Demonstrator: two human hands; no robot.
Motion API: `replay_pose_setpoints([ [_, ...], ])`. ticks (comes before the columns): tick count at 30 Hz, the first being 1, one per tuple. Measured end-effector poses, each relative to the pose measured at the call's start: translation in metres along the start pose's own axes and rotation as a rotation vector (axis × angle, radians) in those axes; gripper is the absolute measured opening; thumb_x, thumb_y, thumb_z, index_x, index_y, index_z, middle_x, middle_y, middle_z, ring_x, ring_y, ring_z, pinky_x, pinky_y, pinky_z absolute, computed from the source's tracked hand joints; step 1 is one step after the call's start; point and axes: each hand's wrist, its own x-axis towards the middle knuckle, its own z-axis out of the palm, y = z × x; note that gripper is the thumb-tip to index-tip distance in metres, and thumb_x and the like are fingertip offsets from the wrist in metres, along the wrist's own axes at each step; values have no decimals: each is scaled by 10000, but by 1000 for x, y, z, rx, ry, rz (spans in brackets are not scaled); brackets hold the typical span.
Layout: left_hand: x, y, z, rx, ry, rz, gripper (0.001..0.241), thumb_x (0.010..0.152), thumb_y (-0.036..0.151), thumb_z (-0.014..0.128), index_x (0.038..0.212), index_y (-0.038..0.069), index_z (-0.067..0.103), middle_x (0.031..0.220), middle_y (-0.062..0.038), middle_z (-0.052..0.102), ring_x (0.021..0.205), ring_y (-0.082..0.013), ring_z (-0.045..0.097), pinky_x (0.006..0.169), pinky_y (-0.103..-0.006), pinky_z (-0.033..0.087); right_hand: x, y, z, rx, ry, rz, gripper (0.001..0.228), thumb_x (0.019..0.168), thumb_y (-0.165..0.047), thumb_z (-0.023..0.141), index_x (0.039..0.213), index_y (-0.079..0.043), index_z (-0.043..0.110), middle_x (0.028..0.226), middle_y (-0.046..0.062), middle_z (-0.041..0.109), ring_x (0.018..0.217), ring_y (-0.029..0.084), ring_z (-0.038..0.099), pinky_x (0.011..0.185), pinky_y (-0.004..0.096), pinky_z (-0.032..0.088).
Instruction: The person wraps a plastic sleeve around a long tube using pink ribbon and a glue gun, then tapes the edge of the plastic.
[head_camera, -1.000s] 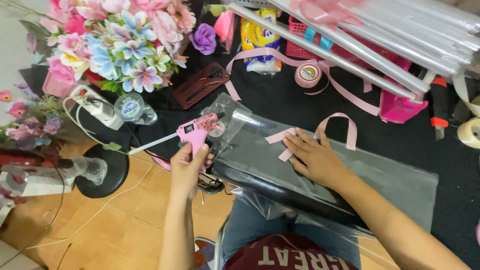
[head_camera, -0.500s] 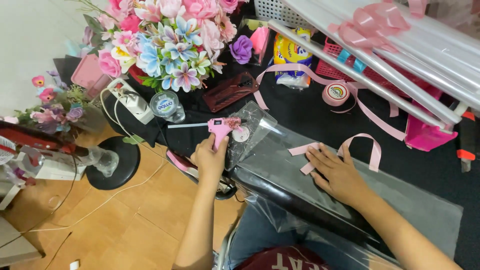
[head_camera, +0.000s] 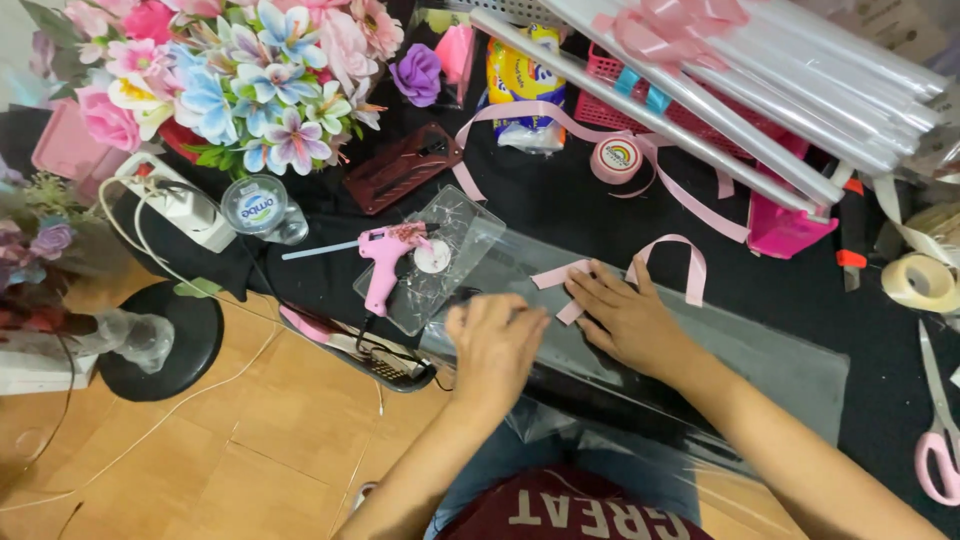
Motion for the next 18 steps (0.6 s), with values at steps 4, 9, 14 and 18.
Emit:
replay_pose_setpoints([
  [4,18,-10,28,-103,-101,92,35,886,190,766,906,216,754,909,47,625,898,-184,584,856,-410,334,0,2,3,-4,-13,3,501,1012,-384,495,1492,-244,528,1565,-37,506,1503,191,375,1261,551,-19],
  [9,17,0,55,-45,-133,210,80,829,160,771,764,180,729,745,21,583,765,-191,548,808,-401,345,4,5,-3,24,-39,-2,484,1017,-341,479,1483,-229,541,1534,-21,539,1485,213,405,1256,579,10],
  [14,-8,33,65,177,-58,325,142,811,72,697,688,126,650,724,-59,512,720,-242,469,750,-407,332,3,2,-4,37,-50,13,479,1015,-338,489,1476,-221,549,1530,-20,544,1491,212,394,1252,570,11],
  [18,-12,40,69,302,-115,313,90,835,76,647,753,113,653,762,-36,503,775,-229,473,780,-390,324,2,3,-2,25,-17,-2,480,1024,-362,473,1473,-214,555,1524,-26,553,1483,207,406,1257,557,-3],
])
